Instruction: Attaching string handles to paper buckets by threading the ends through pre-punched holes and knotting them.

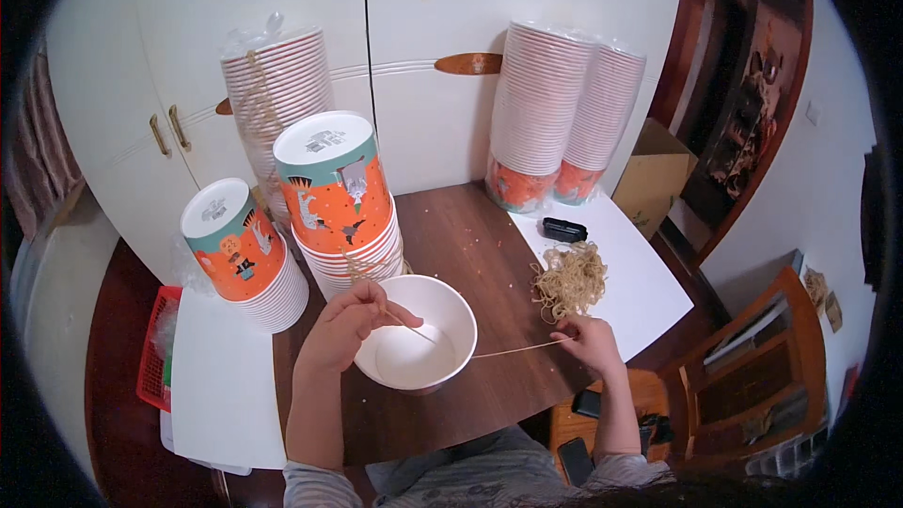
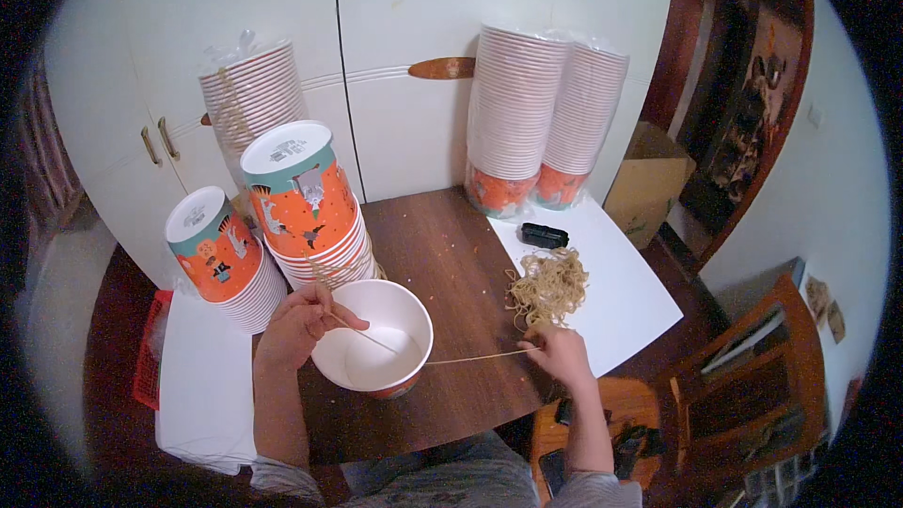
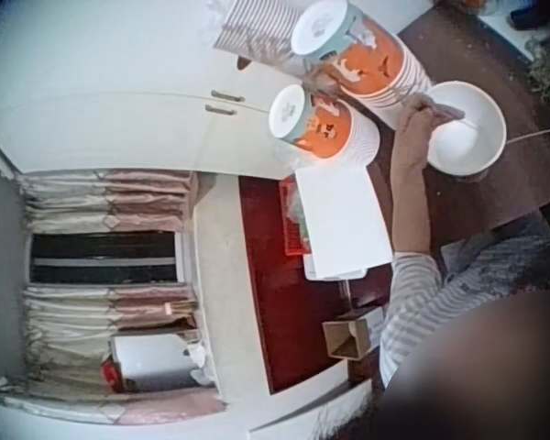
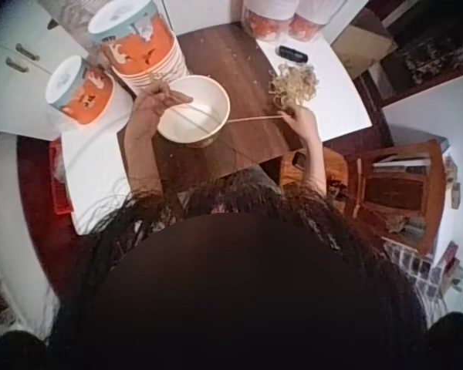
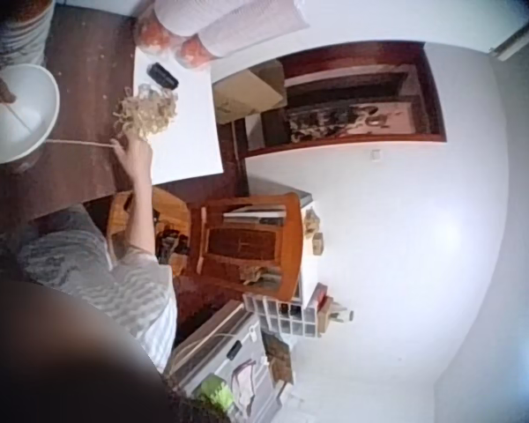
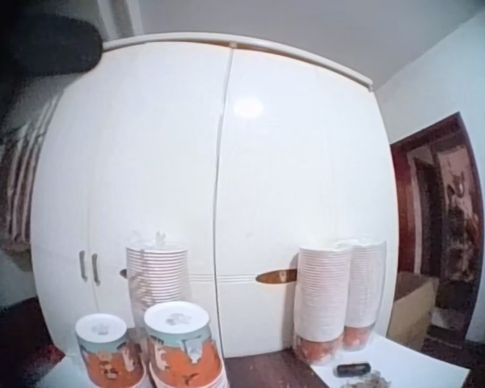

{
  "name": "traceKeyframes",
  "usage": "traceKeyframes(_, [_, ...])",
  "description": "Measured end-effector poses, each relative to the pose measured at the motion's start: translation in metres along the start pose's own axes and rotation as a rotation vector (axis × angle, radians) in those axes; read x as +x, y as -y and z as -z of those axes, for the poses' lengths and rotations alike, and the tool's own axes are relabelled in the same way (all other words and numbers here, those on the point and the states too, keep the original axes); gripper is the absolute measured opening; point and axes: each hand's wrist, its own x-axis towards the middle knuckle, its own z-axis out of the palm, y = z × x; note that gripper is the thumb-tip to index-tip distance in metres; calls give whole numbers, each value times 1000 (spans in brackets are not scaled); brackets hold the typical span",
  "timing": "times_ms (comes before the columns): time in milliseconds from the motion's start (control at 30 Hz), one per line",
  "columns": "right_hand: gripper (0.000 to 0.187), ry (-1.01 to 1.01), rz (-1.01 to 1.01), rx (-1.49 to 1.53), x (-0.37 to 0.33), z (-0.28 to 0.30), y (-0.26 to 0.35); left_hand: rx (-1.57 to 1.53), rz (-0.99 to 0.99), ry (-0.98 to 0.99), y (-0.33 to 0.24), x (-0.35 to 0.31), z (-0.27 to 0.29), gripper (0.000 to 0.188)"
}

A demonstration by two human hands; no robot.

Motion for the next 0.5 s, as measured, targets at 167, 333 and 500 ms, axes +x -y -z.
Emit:
traceKeyframes(167, [24,93,138,-123,-1,-3,5,-180,113,39,12,4,-6,4])
traceKeyframes(333, [19,-11,-71,-512,28,1,-45,-279,128,61,19,7,2,6])
traceKeyframes(500, [24,-261,-43,-651,42,8,-85,-304,88,58,11,8,-2,6])
